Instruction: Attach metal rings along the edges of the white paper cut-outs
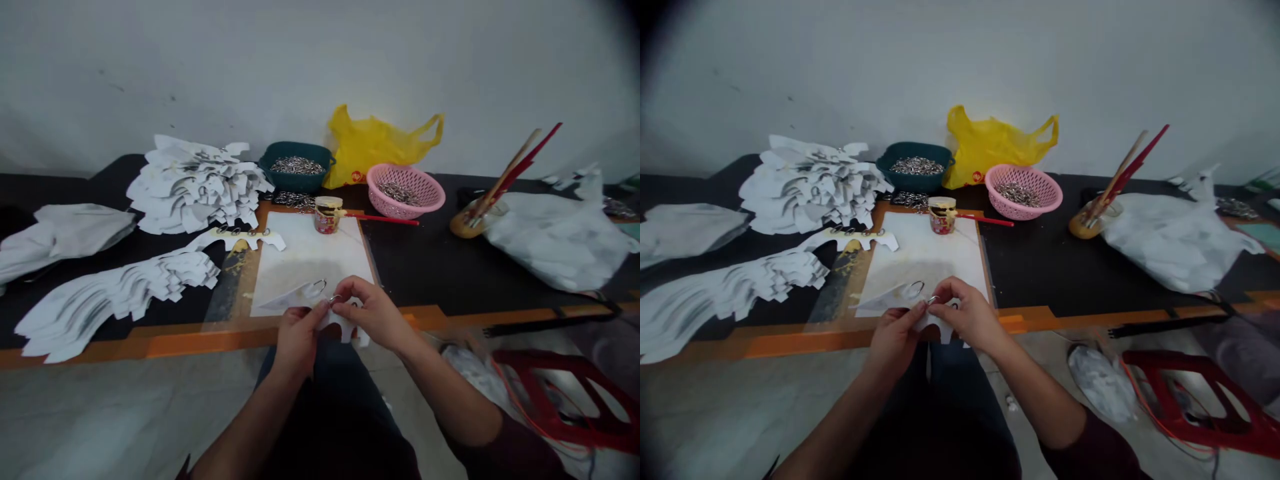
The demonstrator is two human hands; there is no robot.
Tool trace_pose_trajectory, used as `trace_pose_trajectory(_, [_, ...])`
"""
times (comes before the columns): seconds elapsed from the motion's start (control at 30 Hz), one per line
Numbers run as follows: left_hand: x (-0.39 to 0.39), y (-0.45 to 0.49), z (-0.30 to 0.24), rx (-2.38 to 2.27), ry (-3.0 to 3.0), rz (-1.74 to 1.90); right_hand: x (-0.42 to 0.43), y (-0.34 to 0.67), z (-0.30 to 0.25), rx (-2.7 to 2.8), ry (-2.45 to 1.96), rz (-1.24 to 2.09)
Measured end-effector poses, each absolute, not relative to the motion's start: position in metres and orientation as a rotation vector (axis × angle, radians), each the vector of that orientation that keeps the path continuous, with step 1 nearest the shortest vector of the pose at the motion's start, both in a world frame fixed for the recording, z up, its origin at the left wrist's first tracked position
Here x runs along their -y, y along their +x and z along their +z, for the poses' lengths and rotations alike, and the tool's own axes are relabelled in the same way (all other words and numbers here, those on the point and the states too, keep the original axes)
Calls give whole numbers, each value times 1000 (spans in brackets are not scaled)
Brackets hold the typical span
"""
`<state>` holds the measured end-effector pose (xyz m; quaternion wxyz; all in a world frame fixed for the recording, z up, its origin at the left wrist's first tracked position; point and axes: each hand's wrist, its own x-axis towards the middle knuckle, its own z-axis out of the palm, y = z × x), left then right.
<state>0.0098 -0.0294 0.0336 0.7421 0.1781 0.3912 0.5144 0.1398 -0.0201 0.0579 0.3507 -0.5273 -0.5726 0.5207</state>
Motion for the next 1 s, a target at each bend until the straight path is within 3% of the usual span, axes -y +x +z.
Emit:
trace_pose_trajectory(0.47, [35, 11, 17, -903, 394, 1137, 15, 141, 44, 1622, -1474, 1274])
trace_pose_trajectory(0.7, [37, 7, 8, -1030, 559, 1129, 17, 142, 50, 1574, -1360, 1452])
trace_pose_trajectory(0.9, [42, 13, 16, -892, 380, 1189, 15, 134, 50, 1522, -1398, 1288])
trace_pose_trajectory(1.0, [39, 11, 23, -1029, 393, 1132, 16, 134, 49, 1401, -1254, 1458])
